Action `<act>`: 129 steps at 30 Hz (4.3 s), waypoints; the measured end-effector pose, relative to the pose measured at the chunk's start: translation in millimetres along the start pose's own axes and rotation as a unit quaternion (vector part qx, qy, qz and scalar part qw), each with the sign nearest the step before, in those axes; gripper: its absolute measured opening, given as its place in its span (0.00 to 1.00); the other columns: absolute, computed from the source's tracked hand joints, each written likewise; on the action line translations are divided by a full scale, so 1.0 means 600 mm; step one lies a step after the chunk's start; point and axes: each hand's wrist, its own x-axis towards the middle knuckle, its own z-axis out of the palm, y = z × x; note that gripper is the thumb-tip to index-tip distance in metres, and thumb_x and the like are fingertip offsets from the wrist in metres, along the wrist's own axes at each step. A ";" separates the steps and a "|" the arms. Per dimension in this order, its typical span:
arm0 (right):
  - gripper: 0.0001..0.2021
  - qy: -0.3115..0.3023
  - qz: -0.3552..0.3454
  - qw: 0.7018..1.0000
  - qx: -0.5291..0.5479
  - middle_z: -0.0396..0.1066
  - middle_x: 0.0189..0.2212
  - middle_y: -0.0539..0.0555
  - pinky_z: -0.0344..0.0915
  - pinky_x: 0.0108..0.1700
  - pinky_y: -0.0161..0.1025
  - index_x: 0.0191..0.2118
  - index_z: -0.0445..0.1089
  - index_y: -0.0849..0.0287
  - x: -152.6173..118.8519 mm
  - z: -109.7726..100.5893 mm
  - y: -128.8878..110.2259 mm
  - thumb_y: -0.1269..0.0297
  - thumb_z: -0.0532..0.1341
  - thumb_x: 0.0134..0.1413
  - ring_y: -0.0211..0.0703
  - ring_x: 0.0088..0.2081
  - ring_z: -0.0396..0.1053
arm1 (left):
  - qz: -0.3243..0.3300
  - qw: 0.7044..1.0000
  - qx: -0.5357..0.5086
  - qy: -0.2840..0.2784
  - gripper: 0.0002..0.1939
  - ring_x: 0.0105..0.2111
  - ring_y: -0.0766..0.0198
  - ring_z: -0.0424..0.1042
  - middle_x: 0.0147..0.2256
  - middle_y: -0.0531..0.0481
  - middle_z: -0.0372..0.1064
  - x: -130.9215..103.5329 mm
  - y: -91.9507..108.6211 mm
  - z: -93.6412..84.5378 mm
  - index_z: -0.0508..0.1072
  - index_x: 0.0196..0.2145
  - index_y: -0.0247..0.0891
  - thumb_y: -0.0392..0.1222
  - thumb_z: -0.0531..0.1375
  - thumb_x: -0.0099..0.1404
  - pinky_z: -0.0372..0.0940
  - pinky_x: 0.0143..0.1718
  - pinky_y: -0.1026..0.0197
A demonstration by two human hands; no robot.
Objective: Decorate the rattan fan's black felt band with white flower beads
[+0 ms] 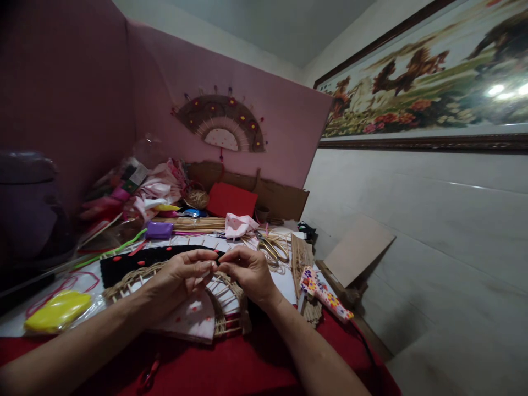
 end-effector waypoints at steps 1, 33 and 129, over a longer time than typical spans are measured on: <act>0.04 -0.002 -0.011 1.000 -0.005 0.67 0.22 0.48 0.60 0.20 0.28 0.26 0.74 0.59 0.000 0.000 0.000 0.67 0.67 0.41 0.30 0.20 0.61 | 0.004 1.000 0.003 0.000 0.10 0.23 0.72 0.67 0.25 0.48 0.71 0.001 0.000 0.000 0.73 0.29 0.30 0.29 0.67 0.46 0.60 0.23 0.72; 0.04 0.000 -0.084 0.974 -0.212 0.68 0.29 0.52 0.63 0.33 0.34 0.32 0.70 0.59 -0.007 0.003 0.003 0.66 0.59 0.53 0.38 0.31 0.65 | 0.012 1.000 0.006 -0.009 0.07 0.20 0.75 0.60 0.24 0.51 0.67 -0.001 -0.006 0.003 0.72 0.27 0.30 0.33 0.66 0.48 0.54 0.19 0.70; 0.07 0.010 0.095 0.994 0.044 0.68 0.20 0.47 0.60 0.23 0.30 0.29 0.72 0.60 0.019 -0.027 0.012 0.67 0.68 0.39 0.31 0.19 0.63 | 0.161 0.906 0.390 0.037 0.08 0.26 0.65 0.66 0.26 0.51 0.70 -0.004 -0.005 -0.001 0.71 0.29 0.36 0.41 0.55 0.59 0.60 0.28 0.64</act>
